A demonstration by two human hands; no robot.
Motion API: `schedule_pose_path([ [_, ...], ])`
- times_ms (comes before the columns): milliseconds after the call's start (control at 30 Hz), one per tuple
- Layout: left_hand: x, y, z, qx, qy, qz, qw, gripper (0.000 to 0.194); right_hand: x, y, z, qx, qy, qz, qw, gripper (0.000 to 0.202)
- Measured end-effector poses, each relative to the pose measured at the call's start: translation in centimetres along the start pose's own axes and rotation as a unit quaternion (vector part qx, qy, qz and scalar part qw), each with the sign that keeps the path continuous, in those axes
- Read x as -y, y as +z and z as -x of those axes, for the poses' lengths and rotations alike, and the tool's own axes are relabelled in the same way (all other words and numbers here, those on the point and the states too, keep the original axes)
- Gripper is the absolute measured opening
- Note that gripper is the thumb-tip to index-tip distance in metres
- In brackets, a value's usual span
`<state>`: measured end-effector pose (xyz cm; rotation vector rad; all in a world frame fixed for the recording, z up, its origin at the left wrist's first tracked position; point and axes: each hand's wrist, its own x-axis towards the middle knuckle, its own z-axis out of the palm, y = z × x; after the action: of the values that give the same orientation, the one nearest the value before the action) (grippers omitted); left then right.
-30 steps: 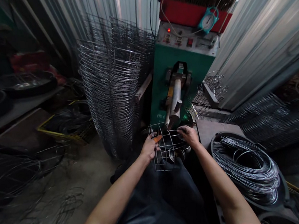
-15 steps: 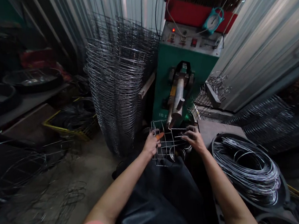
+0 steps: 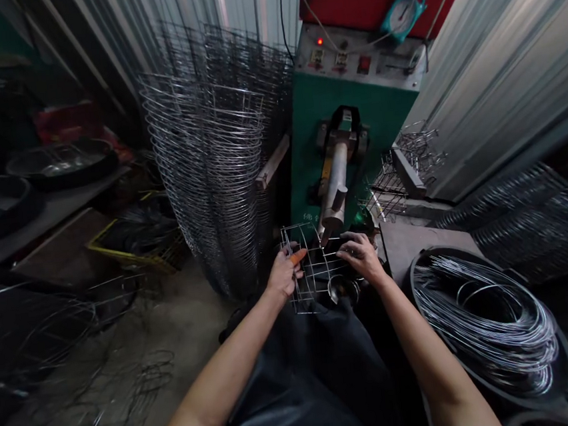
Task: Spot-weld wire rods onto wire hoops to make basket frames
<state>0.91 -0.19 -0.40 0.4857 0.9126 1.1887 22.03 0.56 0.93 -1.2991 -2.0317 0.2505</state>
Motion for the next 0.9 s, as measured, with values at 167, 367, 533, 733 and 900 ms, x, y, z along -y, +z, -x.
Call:
schedule_pose_path([
  [167,0.0,-0.1,-0.7,0.003,0.003,0.004,1.0,0.055,-0.4,0.3,-0.6,-0.002,-0.008,-0.004,1.0,0.02],
  [367,-0.1,-0.2,-1.8,-0.011,-0.012,0.008,1.0,0.055,-0.9,0.6,-1.3,0.008,0.017,-0.011,1.0,0.02],
  [533,-0.4,0.2,-2.4,-0.032,-0.031,0.016,0.999,0.051,-1.4,0.9,-1.7,0.011,0.033,-0.012,0.999,0.02],
  [733,-0.5,0.1,-2.8,-0.03,-0.038,0.012,0.999,0.048,-1.6,1.1,-1.8,0.015,0.056,-0.015,0.998,0.02],
  [900,-0.7,-0.2,-2.3,0.005,-0.03,-0.004,1.0,0.05,-0.4,0.7,-1.1,0.001,0.047,-0.002,0.999,0.021],
])
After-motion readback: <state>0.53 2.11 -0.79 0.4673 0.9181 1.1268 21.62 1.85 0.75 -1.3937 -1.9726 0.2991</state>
